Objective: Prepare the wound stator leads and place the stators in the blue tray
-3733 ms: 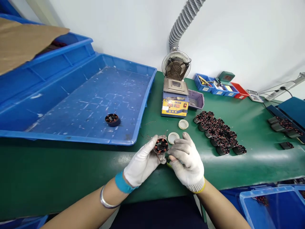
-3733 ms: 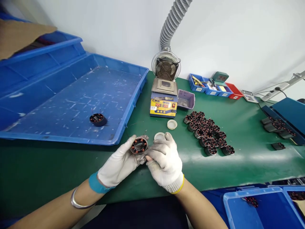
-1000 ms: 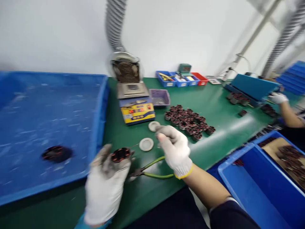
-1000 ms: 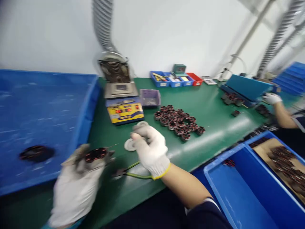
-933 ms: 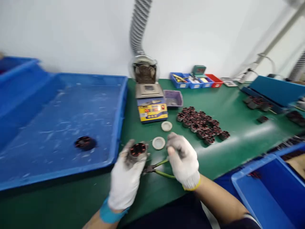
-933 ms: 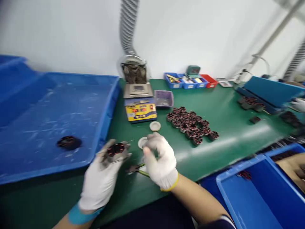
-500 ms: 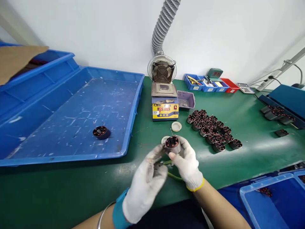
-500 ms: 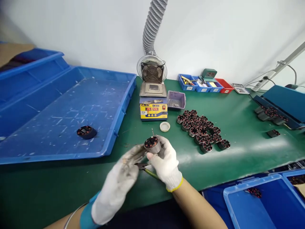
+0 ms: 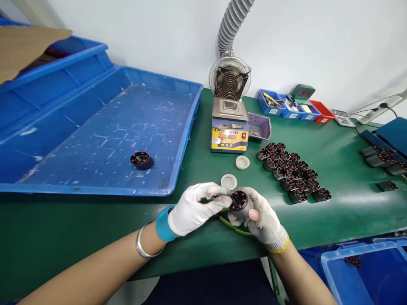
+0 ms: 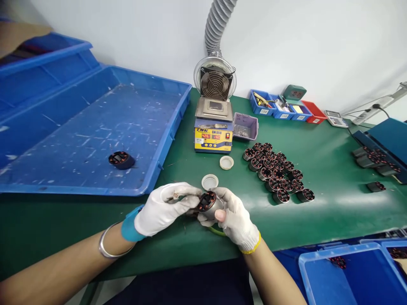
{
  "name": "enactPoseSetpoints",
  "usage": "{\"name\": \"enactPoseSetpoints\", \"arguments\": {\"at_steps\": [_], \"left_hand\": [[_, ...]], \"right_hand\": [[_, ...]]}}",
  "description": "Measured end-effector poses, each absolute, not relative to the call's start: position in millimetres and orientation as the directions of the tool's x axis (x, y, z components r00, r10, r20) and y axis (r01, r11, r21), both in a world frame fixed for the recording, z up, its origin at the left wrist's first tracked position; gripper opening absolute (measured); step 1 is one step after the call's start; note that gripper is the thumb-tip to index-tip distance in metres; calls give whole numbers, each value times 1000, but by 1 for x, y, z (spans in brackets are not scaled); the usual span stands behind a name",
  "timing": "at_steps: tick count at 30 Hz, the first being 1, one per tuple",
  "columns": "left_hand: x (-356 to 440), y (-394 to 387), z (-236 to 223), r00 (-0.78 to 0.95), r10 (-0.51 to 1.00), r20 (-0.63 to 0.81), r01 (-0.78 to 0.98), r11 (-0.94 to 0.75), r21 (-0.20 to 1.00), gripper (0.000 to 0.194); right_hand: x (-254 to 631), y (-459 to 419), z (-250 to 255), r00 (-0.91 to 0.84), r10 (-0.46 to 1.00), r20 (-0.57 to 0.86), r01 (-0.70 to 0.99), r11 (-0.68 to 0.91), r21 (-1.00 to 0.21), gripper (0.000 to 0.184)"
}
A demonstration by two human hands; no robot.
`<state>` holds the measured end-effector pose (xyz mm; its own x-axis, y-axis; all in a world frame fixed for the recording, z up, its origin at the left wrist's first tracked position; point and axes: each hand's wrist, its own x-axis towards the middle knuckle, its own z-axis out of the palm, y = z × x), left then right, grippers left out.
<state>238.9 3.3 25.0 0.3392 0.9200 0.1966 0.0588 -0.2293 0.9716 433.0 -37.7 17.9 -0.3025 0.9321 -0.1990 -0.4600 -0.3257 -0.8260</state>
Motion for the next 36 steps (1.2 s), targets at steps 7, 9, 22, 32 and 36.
{"name": "enactPoseSetpoints", "arguments": {"at_steps": [7,9,22,32,36], "left_hand": [[248,24,8,289,951,112,465,-242,852,94],[255,34,3,360,927,102,614,-318,723,107],[270,44,-15,517,840,167,677,-520,520,78],[270,45,-10,513,842,169,646,-508,570,90],[270,44,-14,516,840,169,663,-517,541,92]], "right_hand": [[463,-6,19,-100,961,-257,-179,-271,-946,55],[467,1,18,-52,958,-282,-9,-283,-959,52],[457,4,27,23,953,-303,354,-291,-889,53],[451,4,34,99,959,-266,459,-281,-842,51],[453,-3,33,162,986,37,723,-93,-685,51]]}}
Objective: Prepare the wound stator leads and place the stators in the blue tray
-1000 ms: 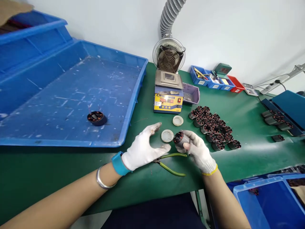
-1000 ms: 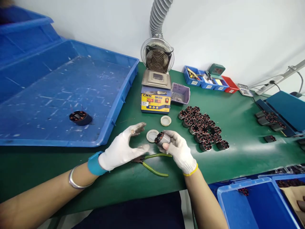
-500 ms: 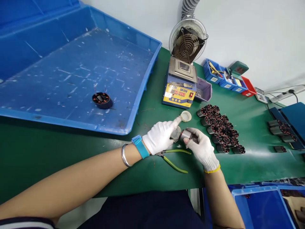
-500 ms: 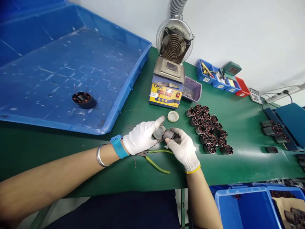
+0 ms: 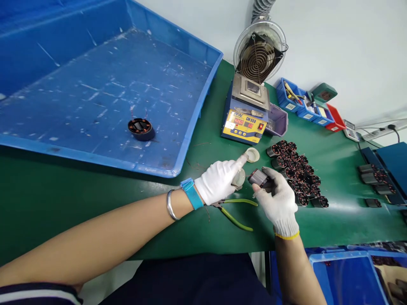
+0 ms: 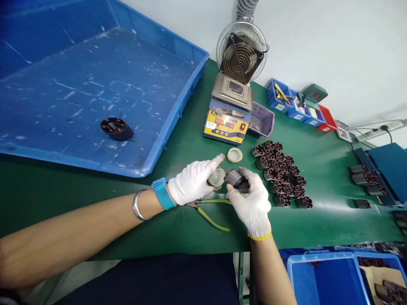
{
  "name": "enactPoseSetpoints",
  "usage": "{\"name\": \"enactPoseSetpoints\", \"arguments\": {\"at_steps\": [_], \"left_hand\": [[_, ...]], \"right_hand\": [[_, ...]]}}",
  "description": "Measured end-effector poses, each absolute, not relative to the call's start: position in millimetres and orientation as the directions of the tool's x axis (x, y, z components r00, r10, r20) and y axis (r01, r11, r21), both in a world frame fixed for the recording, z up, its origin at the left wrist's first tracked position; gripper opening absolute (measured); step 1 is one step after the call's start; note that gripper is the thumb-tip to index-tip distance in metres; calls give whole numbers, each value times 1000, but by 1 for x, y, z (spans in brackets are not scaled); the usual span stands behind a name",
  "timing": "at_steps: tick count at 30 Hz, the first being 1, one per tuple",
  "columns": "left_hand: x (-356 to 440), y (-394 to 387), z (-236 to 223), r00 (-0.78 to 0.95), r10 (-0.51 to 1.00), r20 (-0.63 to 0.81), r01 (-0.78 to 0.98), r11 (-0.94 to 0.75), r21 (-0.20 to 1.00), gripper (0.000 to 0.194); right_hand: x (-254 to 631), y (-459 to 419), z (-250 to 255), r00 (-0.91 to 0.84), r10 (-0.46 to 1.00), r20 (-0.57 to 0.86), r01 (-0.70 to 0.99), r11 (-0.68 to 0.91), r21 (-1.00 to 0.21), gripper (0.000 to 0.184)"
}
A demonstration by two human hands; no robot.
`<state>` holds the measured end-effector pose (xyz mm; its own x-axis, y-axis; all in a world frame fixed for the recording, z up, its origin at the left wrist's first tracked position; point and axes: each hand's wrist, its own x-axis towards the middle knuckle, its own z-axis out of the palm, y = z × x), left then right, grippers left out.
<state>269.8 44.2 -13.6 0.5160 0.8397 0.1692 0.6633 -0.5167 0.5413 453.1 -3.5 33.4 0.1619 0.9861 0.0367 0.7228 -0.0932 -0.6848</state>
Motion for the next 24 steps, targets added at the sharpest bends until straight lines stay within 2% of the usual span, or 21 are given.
{"name": "enactPoseSetpoints", "arguments": {"at_steps": [2,4,7,12,16,21,24], "left_hand": [[269,44,-15,516,838,177,666,-522,533,93],[269,44,-15,523,829,200,649,-539,537,91],[270,44,-13,533,822,200,635,-545,547,82],[271,44,-10,521,839,157,660,-513,549,74],[270,47,-10,501,845,185,686,-519,510,75],[267,52,-9,383,899,213,647,-426,632,84],[264,59,-14,223,951,215,675,-310,669,69]], "right_hand": [[453,-6,32,103,978,183,904,-16,-427,51],[451,-6,29,7,979,206,977,38,-211,51],[449,-5,23,-90,982,168,993,103,-66,49],[450,-7,21,-167,974,153,986,166,20,50],[454,11,40,-125,963,238,991,133,-16,47],[452,106,92,-65,899,434,997,79,-14,54],[442,180,121,-94,893,441,996,88,34,56]]}}
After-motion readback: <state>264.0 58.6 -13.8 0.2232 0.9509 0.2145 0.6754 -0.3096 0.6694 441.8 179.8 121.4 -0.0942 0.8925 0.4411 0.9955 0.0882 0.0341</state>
